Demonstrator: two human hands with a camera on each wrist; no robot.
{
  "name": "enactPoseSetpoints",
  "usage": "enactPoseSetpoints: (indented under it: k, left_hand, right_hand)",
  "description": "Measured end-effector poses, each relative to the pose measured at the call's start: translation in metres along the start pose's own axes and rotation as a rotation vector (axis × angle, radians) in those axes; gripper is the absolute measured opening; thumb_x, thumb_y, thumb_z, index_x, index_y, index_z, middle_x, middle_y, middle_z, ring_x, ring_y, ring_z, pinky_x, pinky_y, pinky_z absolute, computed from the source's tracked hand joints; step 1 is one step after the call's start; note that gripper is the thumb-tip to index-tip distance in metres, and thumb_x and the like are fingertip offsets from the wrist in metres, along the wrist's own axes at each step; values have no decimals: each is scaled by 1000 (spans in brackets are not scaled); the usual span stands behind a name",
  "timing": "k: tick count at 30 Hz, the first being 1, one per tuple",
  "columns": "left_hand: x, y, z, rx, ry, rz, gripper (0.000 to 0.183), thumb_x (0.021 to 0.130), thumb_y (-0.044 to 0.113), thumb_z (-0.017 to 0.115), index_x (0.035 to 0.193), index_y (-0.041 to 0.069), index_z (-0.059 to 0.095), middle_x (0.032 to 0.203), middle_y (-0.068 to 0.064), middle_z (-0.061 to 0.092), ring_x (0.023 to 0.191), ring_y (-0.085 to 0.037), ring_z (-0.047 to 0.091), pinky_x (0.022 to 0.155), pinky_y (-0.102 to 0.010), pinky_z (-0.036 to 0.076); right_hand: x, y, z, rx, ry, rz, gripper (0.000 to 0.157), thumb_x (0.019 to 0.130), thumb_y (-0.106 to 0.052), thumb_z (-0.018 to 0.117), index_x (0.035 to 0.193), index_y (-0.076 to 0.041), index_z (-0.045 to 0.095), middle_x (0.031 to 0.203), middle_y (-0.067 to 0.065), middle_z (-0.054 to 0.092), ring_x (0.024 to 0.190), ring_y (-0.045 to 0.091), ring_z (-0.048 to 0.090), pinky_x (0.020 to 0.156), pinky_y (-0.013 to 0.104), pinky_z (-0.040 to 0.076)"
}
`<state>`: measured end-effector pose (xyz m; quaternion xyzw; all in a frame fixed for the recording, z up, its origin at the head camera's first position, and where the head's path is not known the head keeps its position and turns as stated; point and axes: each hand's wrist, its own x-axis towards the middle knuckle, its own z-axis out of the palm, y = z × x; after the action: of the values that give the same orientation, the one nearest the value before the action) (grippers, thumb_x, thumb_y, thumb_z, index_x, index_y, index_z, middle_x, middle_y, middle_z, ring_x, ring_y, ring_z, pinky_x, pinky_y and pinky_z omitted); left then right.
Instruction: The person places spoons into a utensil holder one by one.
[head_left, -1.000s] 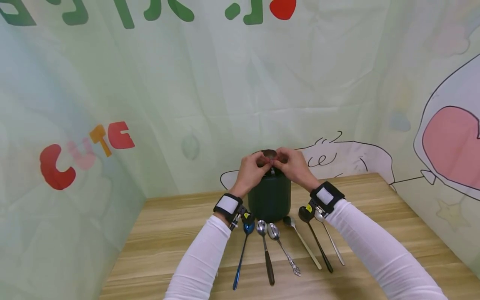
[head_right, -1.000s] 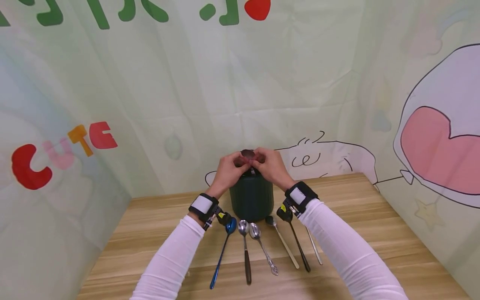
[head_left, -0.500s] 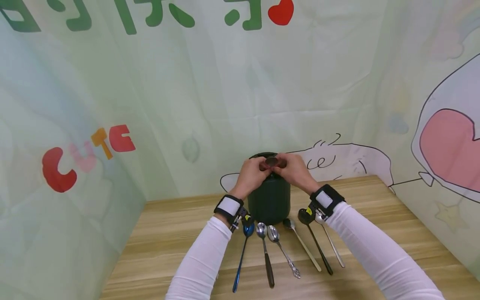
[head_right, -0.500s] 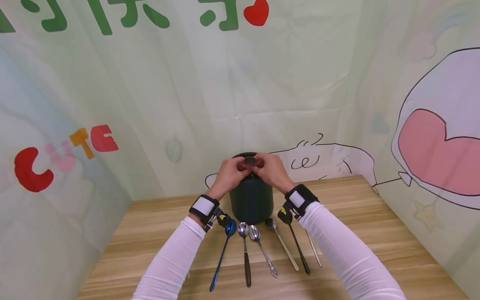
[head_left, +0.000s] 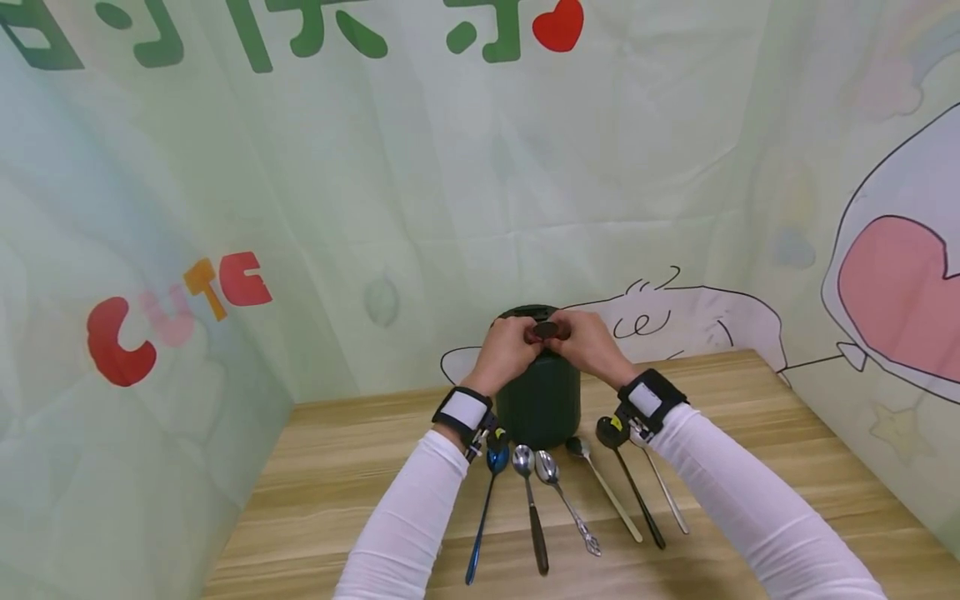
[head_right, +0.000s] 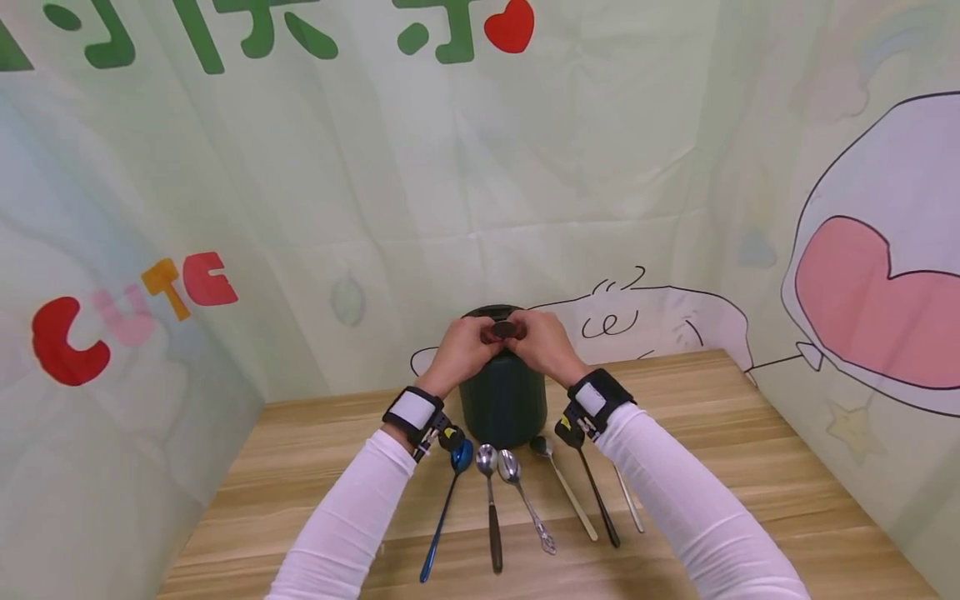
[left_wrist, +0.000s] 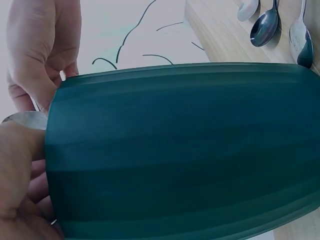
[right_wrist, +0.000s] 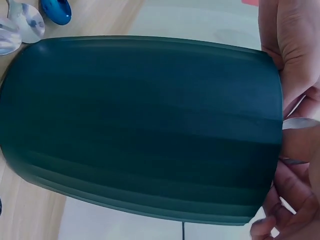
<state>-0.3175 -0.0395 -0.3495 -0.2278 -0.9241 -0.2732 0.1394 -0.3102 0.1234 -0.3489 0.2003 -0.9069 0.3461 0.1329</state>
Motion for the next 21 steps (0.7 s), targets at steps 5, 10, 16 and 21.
enactPoseSetpoints:
  k: [5, 10, 16, 21]
  left_hand:
    - [2, 1, 0, 29, -24, -28, 6, 88, 11, 71, 92, 6, 71, 83, -6, 73, 70, -17, 61, 65, -28, 47]
    - [2, 3, 0, 57, -52, -50, 6, 88, 12, 70, 88, 6, 72, 78, -5, 71, 64, -14, 56, 56, -23, 40]
    - [3, 6, 0, 65, -85, -62, 9, 88, 11, 69, 93, 7, 75, 84, -4, 73, 70, -14, 62, 60, -24, 45]
    - [4, 8, -2, 70, -94, -64, 11, 87, 9, 69, 96, 8, 76, 89, -4, 75, 82, -18, 68, 70, -30, 54]
  right_hand:
    - [3, -4, 0, -56, -1, 9, 13, 85, -6, 71, 98, -4, 72, 91, 13, 74, 80, 25, 65, 74, 39, 52]
    - [3, -7, -1, -81, -20, 67, 25, 84, -10, 73, 107, -3, 68, 98, 16, 74, 86, 29, 68, 74, 39, 54]
    - [4, -7, -3, -55, -60, 92, 27, 83, -11, 74, 108, -4, 67, 99, 17, 75, 87, 29, 71, 72, 37, 56]
    - [6, -8, -4, -54, -85, 96, 24, 83, -11, 73, 106, -5, 68, 98, 15, 75, 86, 27, 72, 69, 35, 55]
